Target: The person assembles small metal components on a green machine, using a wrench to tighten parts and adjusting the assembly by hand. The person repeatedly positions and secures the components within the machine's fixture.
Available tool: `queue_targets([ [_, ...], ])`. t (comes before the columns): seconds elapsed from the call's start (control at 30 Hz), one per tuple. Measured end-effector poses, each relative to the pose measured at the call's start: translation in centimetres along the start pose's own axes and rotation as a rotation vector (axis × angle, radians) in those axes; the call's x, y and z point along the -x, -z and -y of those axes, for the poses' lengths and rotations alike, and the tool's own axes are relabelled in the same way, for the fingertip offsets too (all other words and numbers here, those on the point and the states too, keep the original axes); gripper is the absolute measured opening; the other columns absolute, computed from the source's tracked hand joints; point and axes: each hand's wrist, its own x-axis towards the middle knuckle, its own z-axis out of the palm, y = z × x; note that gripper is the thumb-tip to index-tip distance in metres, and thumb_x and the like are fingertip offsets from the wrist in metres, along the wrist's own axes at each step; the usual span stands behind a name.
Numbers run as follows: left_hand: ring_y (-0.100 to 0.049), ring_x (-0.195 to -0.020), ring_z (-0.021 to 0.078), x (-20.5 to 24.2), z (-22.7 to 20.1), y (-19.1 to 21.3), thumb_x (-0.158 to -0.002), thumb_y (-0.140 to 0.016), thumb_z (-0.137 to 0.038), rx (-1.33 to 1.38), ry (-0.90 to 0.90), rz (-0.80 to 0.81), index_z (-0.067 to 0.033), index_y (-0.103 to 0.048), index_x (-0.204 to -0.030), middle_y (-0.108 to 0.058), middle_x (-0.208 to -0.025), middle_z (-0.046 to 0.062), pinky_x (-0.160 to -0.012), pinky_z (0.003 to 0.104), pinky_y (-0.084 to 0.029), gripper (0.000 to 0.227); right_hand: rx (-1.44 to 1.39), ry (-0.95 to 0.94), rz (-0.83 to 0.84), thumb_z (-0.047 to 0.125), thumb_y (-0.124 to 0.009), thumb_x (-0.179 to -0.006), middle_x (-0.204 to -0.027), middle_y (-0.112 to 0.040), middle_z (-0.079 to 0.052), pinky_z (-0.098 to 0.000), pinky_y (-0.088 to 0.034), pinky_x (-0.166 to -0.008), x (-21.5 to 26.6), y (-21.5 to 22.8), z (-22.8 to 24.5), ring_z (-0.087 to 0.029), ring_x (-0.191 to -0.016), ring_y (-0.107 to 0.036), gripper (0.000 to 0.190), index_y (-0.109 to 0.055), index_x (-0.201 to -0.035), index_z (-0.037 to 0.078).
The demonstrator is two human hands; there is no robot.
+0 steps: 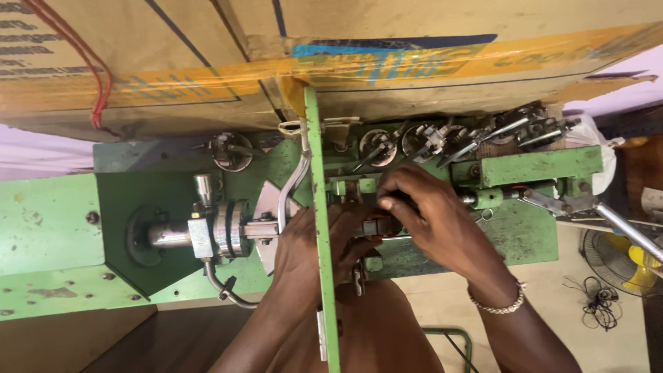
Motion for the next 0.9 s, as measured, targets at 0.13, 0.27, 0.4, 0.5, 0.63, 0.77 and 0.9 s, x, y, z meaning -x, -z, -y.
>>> queue_targets([
  [0.13,-0.071,-0.081,0.0286,0.3,0.0,-0.2,-0.079,-0.085,-0.029,0.027,0.057,0.012,-0.0105,-0.07,-0.124,-0.072,-0.093,0.007,-0.071,0.042,-0.057,0.051,-0.022,0.035,-0.019,0.004,-0.067,-0.094,-0.094,-0.059,-0.014,-0.0409,-0.05,-0.079,0.0,-0.3,0.4,-0.028,-0.086,-0.06,0.011,-0.058,-0.098,-0.001],
  [0.27,-0.073,-0.09,0.0297,0.4,-0.1,0.2,-0.084,-0.083,-0.027,0.059,0.028,-0.001,-0.0095,-0.069,-0.124,-0.075,-0.106,0.009,-0.077,0.041,-0.059,0.047,-0.041,0.076,-0.041,0.007,-0.064,-0.097,-0.095,-0.062,-0.012,-0.0389,-0.05,-0.079,-0.5,-0.4,0.1,-0.025,-0.087,-0.062,0.01,-0.058,-0.1,-0.001],
  [0.4,-0.074,-0.095,0.0306,-0.2,-0.3,1.4,-0.078,-0.085,-0.03,0.188,0.027,0.028,-0.0082,-0.07,-0.12,-0.076,-0.11,0.01,-0.082,0.042,-0.059,0.049,-0.065,0.035,-0.026,0.011,-0.063,-0.099,-0.092,-0.063,-0.011,-0.0361,-0.05,-0.077,-1.4,-0.5,-0.2,-0.022,-0.084,-0.062,0.011,-0.06,-0.1,0.0],
  [0.5,-0.075,-0.097,0.0297,-0.3,-0.2,1.7,-0.082,-0.083,-0.026,0.213,0.045,0.06,-0.0091,-0.071,-0.122,-0.077,-0.114,0.009,-0.084,0.042,-0.06,0.044,-0.126,0.001,0.001,0.011,-0.061,-0.1,-0.09,-0.064,-0.009,-0.0338,-0.05,-0.075,-1.1,-0.6,-0.5,-0.019,-0.082,-0.061,0.01,-0.061,-0.1,0.0],
  [0.63,-0.075,-0.097,0.0279,-0.2,-0.1,1.3,-0.083,-0.083,-0.027,0.208,0.05,0.027,-0.0097,-0.072,-0.119,-0.077,-0.114,0.007,-0.084,0.041,-0.06,0.041,-0.177,-0.003,0.013,0.01,-0.061,-0.1,-0.088,-0.067,-0.005,-0.0297,-0.051,-0.074,-0.8,-0.4,-1.0,-0.013,-0.08,-0.062,0.009,-0.063,-0.098,0.002],
  [0.77,-0.075,-0.098,0.0277,-0.1,0.0,1.0,-0.083,-0.083,-0.027,0.207,0.051,0.003,-0.0103,-0.074,-0.114,-0.077,-0.113,0.007,-0.084,0.04,-0.06,0.036,-0.217,-0.015,-0.015,0.007,-0.061,-0.101,-0.085,-0.061,-0.006,-0.0288,-0.049,-0.073,-0.6,-0.7,-1.3,-0.014,-0.079,-0.056,0.007,-0.06,-0.097,0.001],
  [0.9,-0.075,-0.099,0.0289,0.0,0.2,1.4,-0.084,-0.082,-0.024,0.229,0.001,0.044,-0.0077,-0.074,-0.114,-0.076,-0.113,0.008,-0.086,0.04,-0.06,0.034,-0.199,-0.052,-0.001,0.004,-0.06,-0.099,-0.082,-0.058,-0.006,-0.0289,-0.048,-0.072,-0.9,-1.2,-1.1,-0.014,-0.077,-0.055,0.003,-0.059,-0.098,0.001],
])
